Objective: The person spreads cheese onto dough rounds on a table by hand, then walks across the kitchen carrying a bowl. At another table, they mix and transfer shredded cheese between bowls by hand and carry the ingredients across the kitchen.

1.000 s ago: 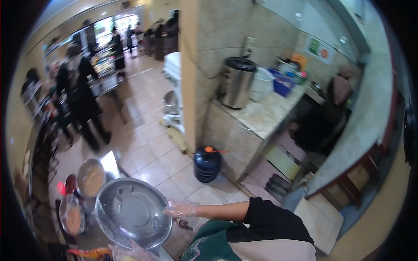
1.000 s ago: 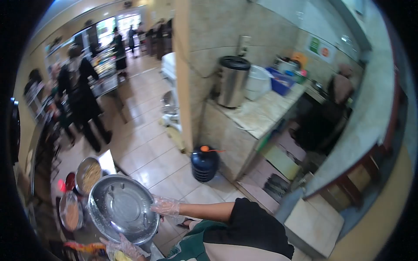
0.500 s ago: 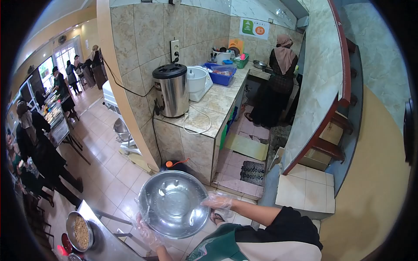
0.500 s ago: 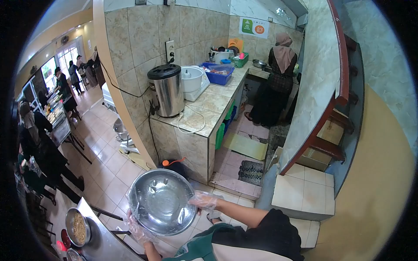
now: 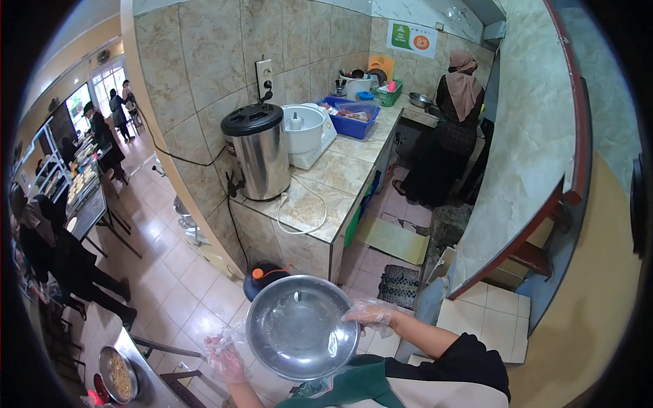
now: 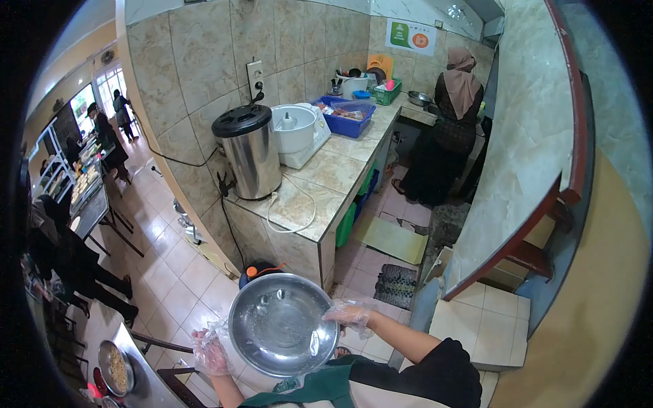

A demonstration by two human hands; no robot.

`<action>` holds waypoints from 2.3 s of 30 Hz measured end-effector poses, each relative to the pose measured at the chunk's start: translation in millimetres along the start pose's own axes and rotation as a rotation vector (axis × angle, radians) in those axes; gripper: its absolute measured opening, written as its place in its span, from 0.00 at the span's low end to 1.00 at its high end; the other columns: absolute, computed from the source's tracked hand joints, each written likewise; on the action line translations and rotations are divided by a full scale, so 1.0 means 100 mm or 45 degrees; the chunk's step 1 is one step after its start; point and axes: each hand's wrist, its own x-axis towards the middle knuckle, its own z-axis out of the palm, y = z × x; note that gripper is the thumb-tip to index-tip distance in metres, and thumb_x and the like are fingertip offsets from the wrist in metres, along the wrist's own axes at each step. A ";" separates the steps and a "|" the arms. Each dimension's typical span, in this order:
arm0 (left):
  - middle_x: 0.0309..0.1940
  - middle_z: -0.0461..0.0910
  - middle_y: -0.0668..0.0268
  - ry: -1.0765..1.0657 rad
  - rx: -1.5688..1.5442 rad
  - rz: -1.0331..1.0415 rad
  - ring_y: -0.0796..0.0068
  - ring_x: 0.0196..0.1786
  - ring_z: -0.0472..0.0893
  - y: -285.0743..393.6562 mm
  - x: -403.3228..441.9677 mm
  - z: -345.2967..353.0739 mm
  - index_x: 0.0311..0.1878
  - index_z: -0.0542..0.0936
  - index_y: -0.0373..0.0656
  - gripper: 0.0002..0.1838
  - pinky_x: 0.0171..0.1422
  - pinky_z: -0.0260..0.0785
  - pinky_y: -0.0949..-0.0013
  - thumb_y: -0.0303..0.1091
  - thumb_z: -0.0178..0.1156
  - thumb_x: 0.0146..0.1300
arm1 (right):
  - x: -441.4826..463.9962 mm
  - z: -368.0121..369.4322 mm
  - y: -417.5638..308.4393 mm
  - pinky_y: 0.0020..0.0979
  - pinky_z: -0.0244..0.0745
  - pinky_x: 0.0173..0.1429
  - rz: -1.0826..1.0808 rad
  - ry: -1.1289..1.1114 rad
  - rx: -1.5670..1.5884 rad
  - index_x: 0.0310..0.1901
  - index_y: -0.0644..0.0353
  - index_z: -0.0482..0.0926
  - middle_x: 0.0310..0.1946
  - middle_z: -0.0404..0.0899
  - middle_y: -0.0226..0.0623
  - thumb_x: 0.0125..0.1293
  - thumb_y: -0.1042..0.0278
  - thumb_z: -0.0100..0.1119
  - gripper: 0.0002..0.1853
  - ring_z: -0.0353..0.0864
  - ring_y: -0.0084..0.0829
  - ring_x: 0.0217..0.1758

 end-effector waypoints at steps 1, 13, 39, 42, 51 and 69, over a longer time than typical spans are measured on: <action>0.47 0.70 0.56 -0.036 -0.019 -0.002 0.62 0.49 0.74 -0.06 0.14 -0.26 0.58 0.61 0.36 0.18 0.52 0.75 0.64 0.30 0.44 0.67 | 0.02 -0.19 -0.02 0.23 0.70 0.20 -0.033 0.006 0.010 0.36 0.66 0.77 0.22 0.76 0.34 0.61 0.58 0.56 0.16 0.75 0.23 0.19; 0.34 0.78 0.59 0.225 -0.393 -0.610 0.68 0.33 0.77 -0.87 0.96 0.21 0.54 0.70 0.34 0.19 0.34 0.73 0.69 0.32 0.47 0.61 | 0.47 -1.78 -0.13 0.30 0.69 0.28 -0.126 0.694 0.794 0.39 0.58 0.76 0.29 0.77 0.31 0.56 0.64 0.60 0.11 0.74 0.25 0.28; 0.23 0.72 0.65 0.236 -0.538 -1.209 0.72 0.21 0.67 -3.61 1.92 2.40 0.52 0.74 0.41 0.28 0.23 0.61 0.69 0.56 0.48 0.59 | 1.69 -6.46 -1.71 0.28 0.75 0.25 -0.636 1.558 1.631 0.47 0.61 0.69 0.42 0.70 0.40 0.62 0.73 0.50 0.11 0.73 0.37 0.35; 0.23 0.75 0.64 0.383 -0.482 -1.124 0.73 0.19 0.70 -4.19 1.93 2.64 0.53 0.74 0.43 0.29 0.22 0.64 0.71 0.57 0.46 0.61 | 2.29 -7.69 -1.68 0.32 0.75 0.27 -0.825 1.353 1.631 0.48 0.61 0.70 0.42 0.71 0.41 0.61 0.76 0.46 0.12 0.73 0.39 0.38; 0.38 0.79 0.55 0.597 -0.016 -1.003 0.64 0.30 0.77 -5.49 2.18 3.42 0.57 0.70 0.42 0.29 0.38 0.73 0.59 0.56 0.43 0.63 | 3.40 -9.75 -2.43 0.45 0.80 0.37 -0.857 1.531 1.999 0.56 0.58 0.63 0.52 0.66 0.47 0.67 0.65 0.44 0.17 0.71 0.47 0.49; 0.39 0.78 0.57 0.890 0.254 -0.795 0.63 0.34 0.77 -6.20 2.41 3.62 0.58 0.69 0.43 0.28 0.37 0.73 0.59 0.54 0.42 0.64 | 3.92 -11.15 -2.53 0.32 0.70 0.23 -0.356 1.460 1.011 0.51 0.60 0.71 0.42 0.73 0.39 0.55 0.50 0.63 0.28 0.70 0.32 0.25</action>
